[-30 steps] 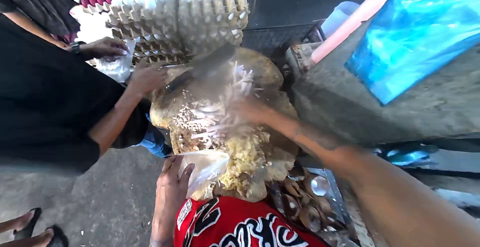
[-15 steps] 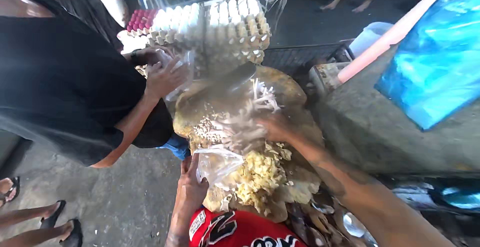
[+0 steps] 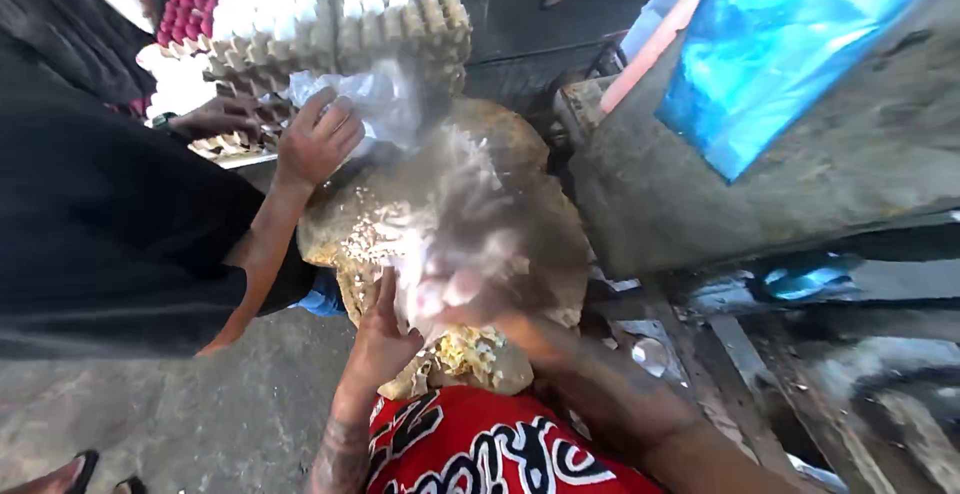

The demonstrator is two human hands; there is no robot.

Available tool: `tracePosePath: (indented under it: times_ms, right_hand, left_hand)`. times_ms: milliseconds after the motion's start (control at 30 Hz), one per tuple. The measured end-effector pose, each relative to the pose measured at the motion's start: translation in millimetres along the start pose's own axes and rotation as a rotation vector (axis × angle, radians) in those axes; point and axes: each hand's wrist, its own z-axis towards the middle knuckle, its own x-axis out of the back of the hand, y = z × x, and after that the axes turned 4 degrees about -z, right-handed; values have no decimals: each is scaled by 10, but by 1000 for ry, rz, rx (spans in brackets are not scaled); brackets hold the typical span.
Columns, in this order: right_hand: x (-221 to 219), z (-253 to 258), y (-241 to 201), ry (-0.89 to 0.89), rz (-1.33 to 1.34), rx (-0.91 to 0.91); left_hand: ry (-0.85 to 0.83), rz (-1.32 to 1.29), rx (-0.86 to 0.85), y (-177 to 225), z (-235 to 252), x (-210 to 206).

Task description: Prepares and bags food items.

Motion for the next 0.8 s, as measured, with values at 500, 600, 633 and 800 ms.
tracePosePath:
  times_ms: [500, 600, 633, 800]
  right_hand:
    - [-294, 97, -164, -1052, -1057, -1034]
    - [-56, 341, -523, -834, -784, -742]
    - [32, 447, -542, -696, -790, -667]
    - [318, 849, 474, -890, -1405, -690]
  left_hand:
    - [129, 85, 128, -232, -414, -98]
    - [115, 62, 82, -259, -472, -72]
    - [89, 51, 70, -297, -502, -81]
    - [-121, 68, 63, -286, -572, -189]
